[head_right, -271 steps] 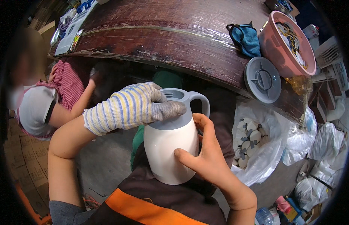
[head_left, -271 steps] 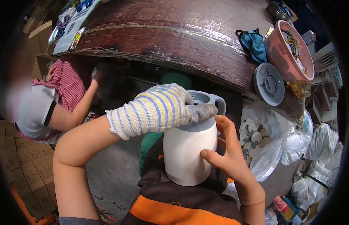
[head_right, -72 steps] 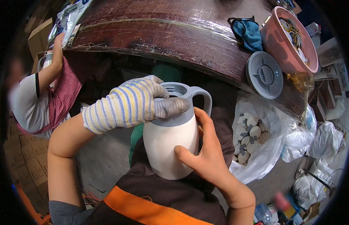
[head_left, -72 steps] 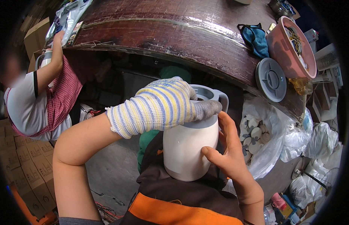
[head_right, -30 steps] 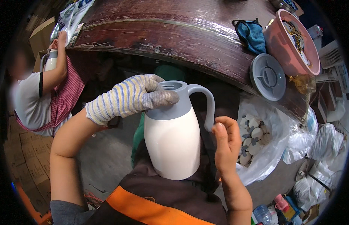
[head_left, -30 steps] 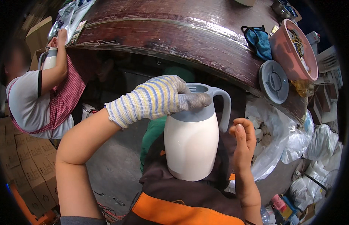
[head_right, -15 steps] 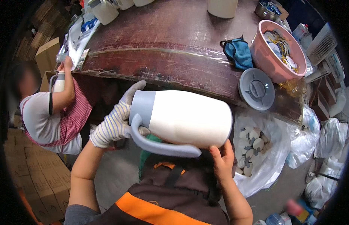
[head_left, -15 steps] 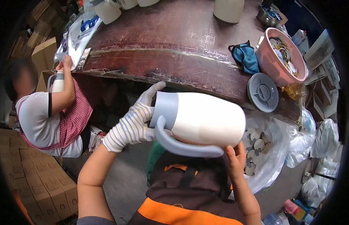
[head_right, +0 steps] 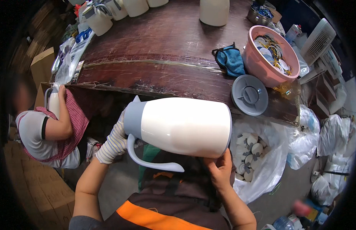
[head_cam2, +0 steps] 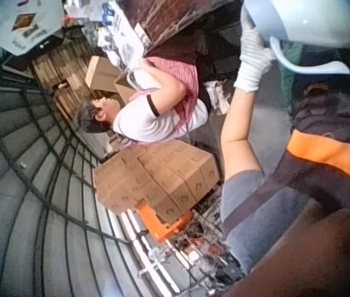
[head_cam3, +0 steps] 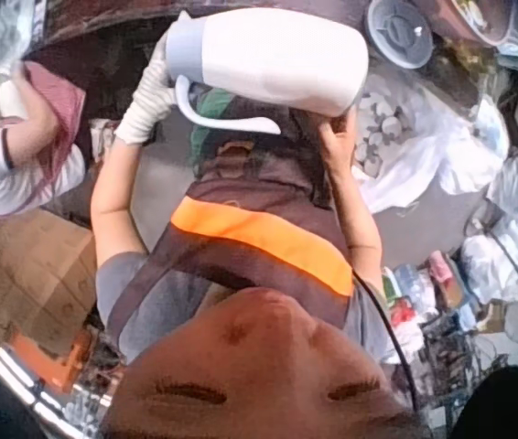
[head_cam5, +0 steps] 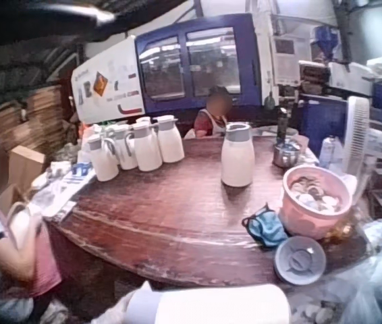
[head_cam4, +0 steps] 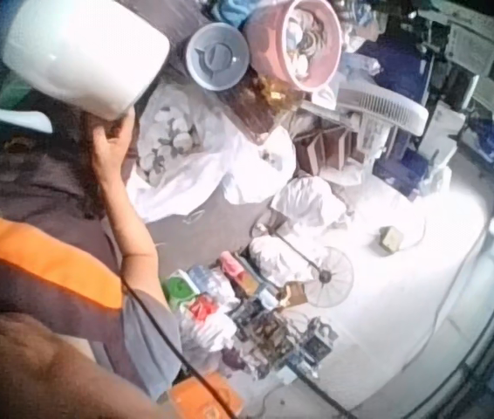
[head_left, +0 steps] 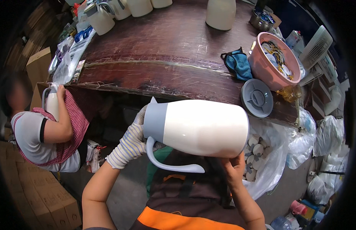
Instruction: The person assembles white kettles by inserting rubber stoppers and attaching lids. They handle each kettle one at a time, place the stopper into the opening, then secure the lid on top, and set the finished unit on the table.
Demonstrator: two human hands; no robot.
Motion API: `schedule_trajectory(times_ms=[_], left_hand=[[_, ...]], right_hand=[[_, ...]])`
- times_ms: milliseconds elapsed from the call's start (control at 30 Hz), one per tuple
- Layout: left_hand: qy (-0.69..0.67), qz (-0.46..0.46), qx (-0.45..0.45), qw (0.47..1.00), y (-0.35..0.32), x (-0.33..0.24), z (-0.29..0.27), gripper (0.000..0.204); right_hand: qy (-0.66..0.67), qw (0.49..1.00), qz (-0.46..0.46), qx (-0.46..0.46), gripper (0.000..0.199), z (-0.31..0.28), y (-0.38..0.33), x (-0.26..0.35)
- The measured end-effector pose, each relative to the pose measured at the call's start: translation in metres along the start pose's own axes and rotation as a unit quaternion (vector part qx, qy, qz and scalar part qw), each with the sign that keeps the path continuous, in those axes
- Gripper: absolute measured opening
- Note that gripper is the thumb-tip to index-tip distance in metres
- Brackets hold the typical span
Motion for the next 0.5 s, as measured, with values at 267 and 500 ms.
schedule_trajectory(times_ms=[267,500], left_hand=[[0.137,0.107,-0.002,0.985,-0.008,-0.029,0.003,0.093],[-0.086,-0.050,0.031,0.995,-0.019,-0.025,-0.009,0.060]], right_hand=[[0.043,0.998,0.019,0.043,0.067,0.003,0.009,0.030],[-0.038,0.996,0.079,-0.015,0.072,0.019,0.019,0.049]])
Point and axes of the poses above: each hand's wrist, its own y-axis towards the middle knuckle, its own z-axis out of the palm, x = y × z, the point moved 6 cm from there along y, towards the middle knuckle
